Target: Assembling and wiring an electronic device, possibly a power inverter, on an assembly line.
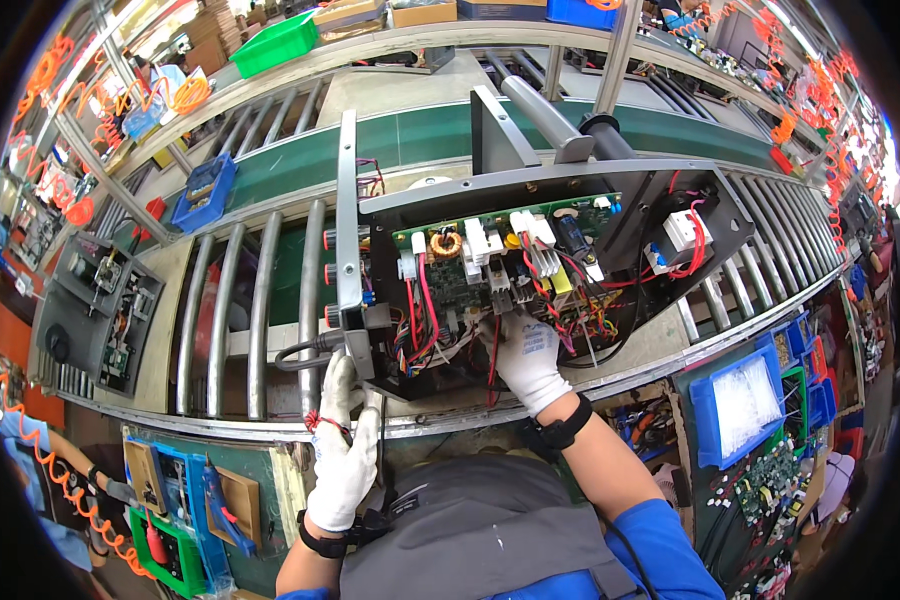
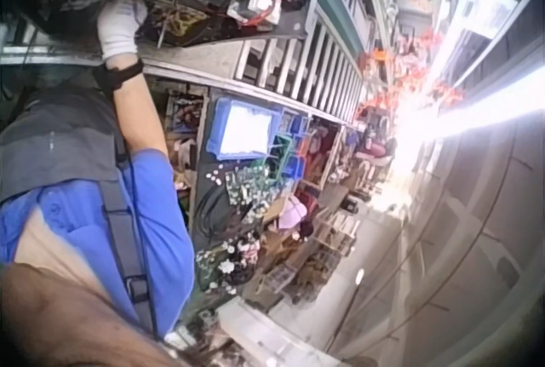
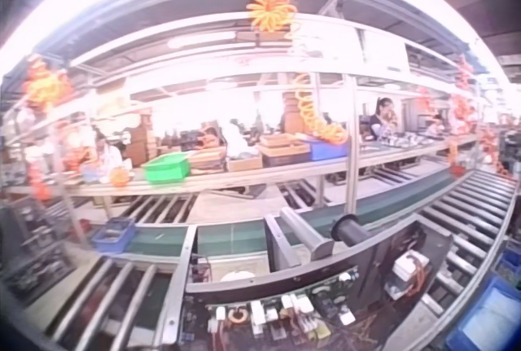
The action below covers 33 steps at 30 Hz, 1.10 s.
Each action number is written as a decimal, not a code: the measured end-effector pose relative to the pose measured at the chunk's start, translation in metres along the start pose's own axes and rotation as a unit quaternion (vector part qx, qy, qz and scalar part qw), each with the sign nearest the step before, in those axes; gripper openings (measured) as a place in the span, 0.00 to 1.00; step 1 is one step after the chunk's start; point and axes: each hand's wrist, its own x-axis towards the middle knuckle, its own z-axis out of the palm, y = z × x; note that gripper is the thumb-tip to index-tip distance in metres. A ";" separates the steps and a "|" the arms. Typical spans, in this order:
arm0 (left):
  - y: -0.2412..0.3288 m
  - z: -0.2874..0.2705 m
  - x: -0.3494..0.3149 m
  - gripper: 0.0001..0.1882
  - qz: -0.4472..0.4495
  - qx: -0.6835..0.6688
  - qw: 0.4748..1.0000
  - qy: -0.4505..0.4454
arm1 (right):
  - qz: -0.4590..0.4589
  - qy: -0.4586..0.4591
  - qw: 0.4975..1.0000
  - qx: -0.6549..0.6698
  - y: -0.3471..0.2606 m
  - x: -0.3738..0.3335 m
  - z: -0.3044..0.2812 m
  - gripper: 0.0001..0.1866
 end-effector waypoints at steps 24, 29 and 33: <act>0.111 -0.034 -0.036 0.13 -0.013 0.308 0.907 -0.286 | -0.319 -0.228 0.889 0.235 -0.051 -0.016 -0.142 0.33; 0.159 -0.019 -0.052 0.12 0.055 0.294 0.845 -0.443 | -0.402 -0.503 0.631 0.432 -0.101 -0.013 -0.147 0.29; 0.186 -0.038 -0.054 0.16 -0.062 0.254 0.900 -0.349 | -0.238 -0.622 0.666 0.336 -0.065 -0.002 -0.193 0.15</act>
